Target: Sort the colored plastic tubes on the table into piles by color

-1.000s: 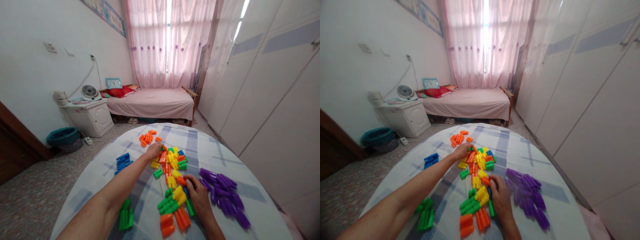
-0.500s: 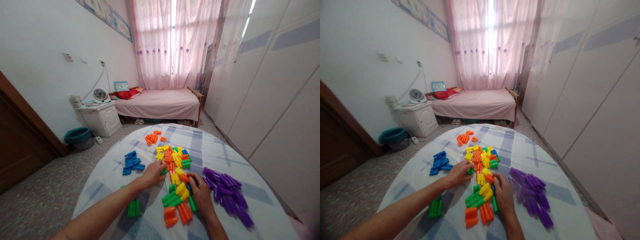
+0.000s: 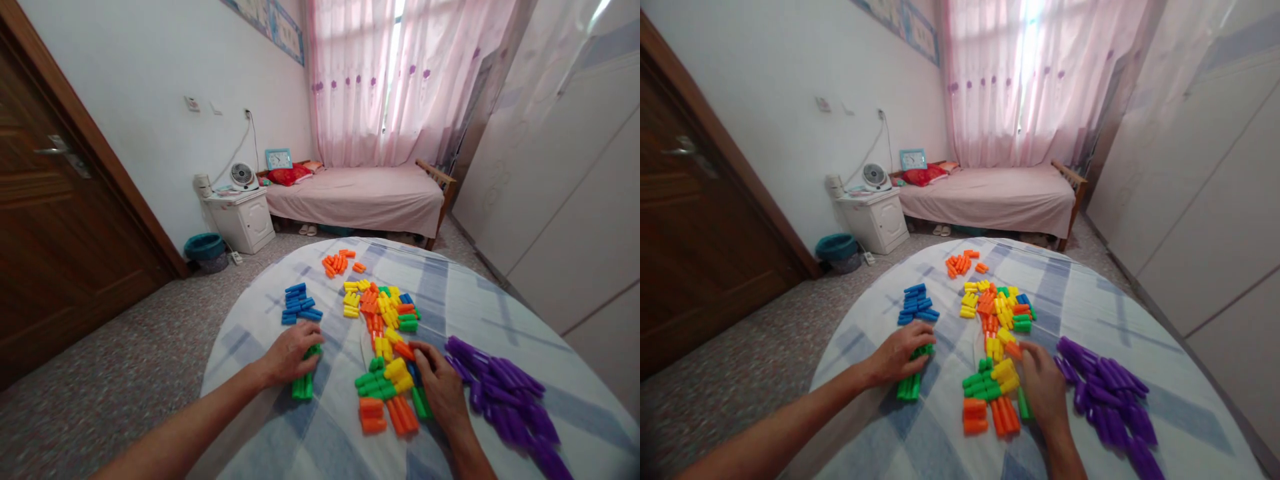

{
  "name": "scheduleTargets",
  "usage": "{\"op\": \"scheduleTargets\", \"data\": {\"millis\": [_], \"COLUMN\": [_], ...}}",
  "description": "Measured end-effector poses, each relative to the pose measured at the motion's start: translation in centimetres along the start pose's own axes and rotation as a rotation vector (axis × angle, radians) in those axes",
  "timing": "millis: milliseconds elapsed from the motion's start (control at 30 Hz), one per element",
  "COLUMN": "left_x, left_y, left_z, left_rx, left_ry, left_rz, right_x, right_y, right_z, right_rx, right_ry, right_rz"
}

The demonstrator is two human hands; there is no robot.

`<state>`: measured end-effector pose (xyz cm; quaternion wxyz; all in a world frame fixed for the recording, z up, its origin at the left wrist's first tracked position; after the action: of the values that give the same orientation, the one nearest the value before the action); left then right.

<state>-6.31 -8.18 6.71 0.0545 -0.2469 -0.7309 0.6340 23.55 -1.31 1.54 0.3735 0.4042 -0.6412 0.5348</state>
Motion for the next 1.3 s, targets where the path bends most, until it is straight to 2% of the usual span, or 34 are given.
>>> {"op": "scheduleTargets", "data": {"millis": [133, 200, 300, 333, 400, 467, 533, 733, 900, 1000, 1067, 1133, 1233, 1300], "left_x": [0.4, 1.4, 4.9, 6.3, 9.0, 11.0, 12.0, 12.5, 12.8, 12.1, 10.5, 7.8, 2.9, 0.4], "left_y": [0.0, -0.1, -0.4, -0.3, 0.3, 1.3, 2.2, 3.8, 3.1, 1.5, 0.2, -0.5, 0.1, 1.4], "left_z": [1.7, 1.3, 0.1, -0.3, -1.1, -1.8, -2.5, -5.1, -7.4, -6.6, -4.3, -0.8, 4.4, 6.4], "left_rx": [0.035, -0.038, -0.227, -0.256, -0.224, -0.162, -0.152, -0.257, -0.281, -0.248, -0.268, -0.286, -0.157, -0.068], "left_ry": [0.004, -0.050, -0.268, -0.342, -0.423, -0.420, -0.379, -0.317, -0.345, -0.374, -0.399, -0.378, -0.237, -0.164], "left_rz": [0.027, 0.036, 0.000, -0.012, -0.009, 0.013, 0.020, 0.064, 0.053, 0.030, 0.033, 0.056, -0.005, -0.065], "right_x": [-0.3, -0.4, -0.3, -0.3, -0.4, -0.7, -1.0, -1.2, -0.7, -0.5, -0.6, -0.7, -0.7, -0.3], "right_y": [-0.1, -0.2, -0.3, -0.3, -0.3, -0.3, -0.2, -0.3, -0.4, -0.4, -0.4, -0.4, -0.3, -0.2], "right_z": [0.0, 0.1, 0.1, 0.1, 0.1, 0.0, -0.1, -0.1, 0.2, 0.2, 0.1, 0.0, -0.1, 0.0], "right_rx": [0.016, 0.021, 0.018, 0.016, 0.018, 0.019, 0.014, 0.007, 0.012, 0.009, 0.005, 0.002, -0.001, -0.017], "right_ry": [0.006, -0.002, -0.004, -0.001, 0.002, 0.000, -0.003, 0.006, 0.021, 0.016, 0.005, -0.002, -0.015, -0.023], "right_rz": [0.017, 0.020, 0.023, 0.023, 0.021, 0.016, 0.014, 0.012, 0.027, 0.029, 0.037, 0.053, 0.060, 0.052]}}
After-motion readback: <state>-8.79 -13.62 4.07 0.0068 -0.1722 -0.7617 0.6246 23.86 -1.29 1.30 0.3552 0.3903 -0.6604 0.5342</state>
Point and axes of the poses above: each hand's wrist, its own z-axis away from the middle knuckle, its own y-axis out of the palm, x = y × z, the point moved 2 cm from there along -z, towards the middle knuckle, and after that the axes turned 4 degrees about -z, right-handed, at the moved point
